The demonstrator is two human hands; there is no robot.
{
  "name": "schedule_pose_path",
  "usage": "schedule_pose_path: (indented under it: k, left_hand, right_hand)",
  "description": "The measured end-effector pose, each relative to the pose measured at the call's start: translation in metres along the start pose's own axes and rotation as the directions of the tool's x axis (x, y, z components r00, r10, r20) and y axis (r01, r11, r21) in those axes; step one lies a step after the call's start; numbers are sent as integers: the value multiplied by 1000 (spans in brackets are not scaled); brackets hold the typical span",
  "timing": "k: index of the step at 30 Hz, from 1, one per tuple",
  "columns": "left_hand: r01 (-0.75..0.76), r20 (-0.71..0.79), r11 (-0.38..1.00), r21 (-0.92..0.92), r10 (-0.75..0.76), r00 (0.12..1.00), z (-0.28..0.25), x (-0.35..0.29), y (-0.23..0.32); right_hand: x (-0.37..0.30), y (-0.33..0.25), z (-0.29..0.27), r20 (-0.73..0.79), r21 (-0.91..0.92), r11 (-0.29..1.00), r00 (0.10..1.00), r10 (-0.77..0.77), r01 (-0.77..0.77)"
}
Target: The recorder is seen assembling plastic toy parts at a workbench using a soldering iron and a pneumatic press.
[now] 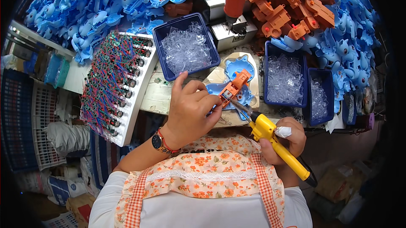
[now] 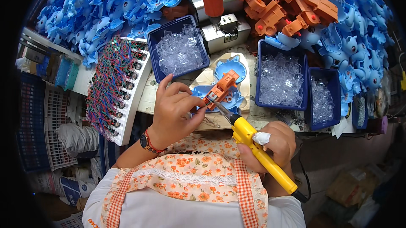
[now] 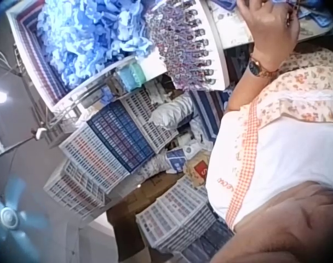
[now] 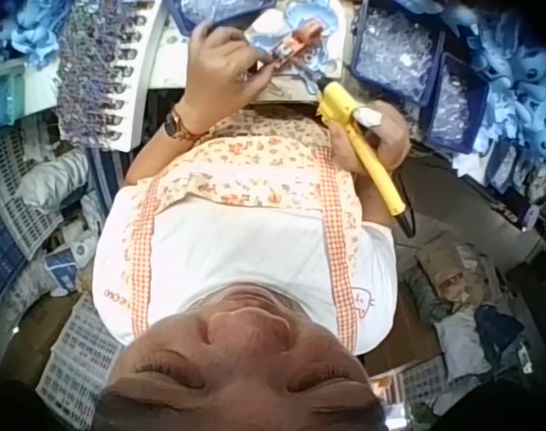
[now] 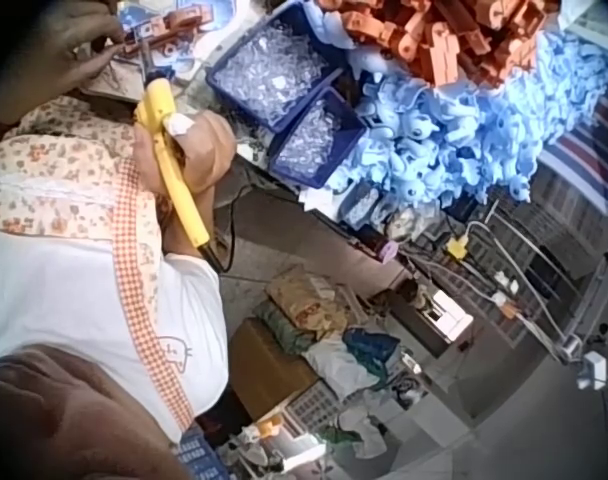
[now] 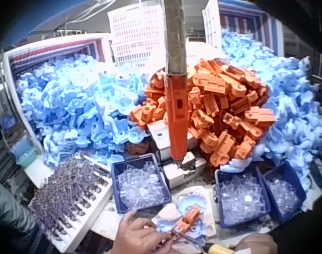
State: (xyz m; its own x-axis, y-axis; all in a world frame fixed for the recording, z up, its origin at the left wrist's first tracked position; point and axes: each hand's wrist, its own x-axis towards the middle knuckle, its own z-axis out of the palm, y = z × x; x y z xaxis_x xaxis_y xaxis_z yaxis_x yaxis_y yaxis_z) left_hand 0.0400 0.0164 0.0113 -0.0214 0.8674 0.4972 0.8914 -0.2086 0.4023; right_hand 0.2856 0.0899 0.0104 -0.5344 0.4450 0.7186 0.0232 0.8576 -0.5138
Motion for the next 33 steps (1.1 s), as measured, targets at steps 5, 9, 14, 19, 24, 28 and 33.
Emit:
schedule_pose_path:
  k: [5, 9, 14, 19, 24, 28, 33]
  left_hand:
    - [-2, 9, 1000, -4, 2, 1000, 0, 0, 0]
    - [1, 12, 1000, 1, -1, 1000, -1, 1, 0]
    - [6, 15, 1000, 0, -6, 1000, -1, 1, 1]
    - [9, 18, 1000, 2, -9, 1000, -1, 1, 1]
    - [14, 25, 1000, 4, -14, 1000, -2, 1, 2]
    - [12, 25, 1000, 4, -12, 1000, -2, 1, 1]
    - [12, 25, 1000, 1, -12, 1000, -2, 1, 2]
  right_hand:
    - [2, -1, 1, 11, 1, 1000, 1000, 4, -4]
    - [1, -1, 1, 15, 5, 1000, 1000, 9, -9]
    - [2, -1, 0, 15, -2, 1000, 1000, 11, -11]
    - [0, 0, 0, -7, -7, 1000, 1000, 2, -2]
    - [-1, 0, -1, -8, 0, 1000, 1000, 8, -8]
    - [-1, 0, -2, -10, 3, 1000, 1000, 6, -6]
    - [-2, 0, -2, -21, -6, 1000, 1000, 9, -9]
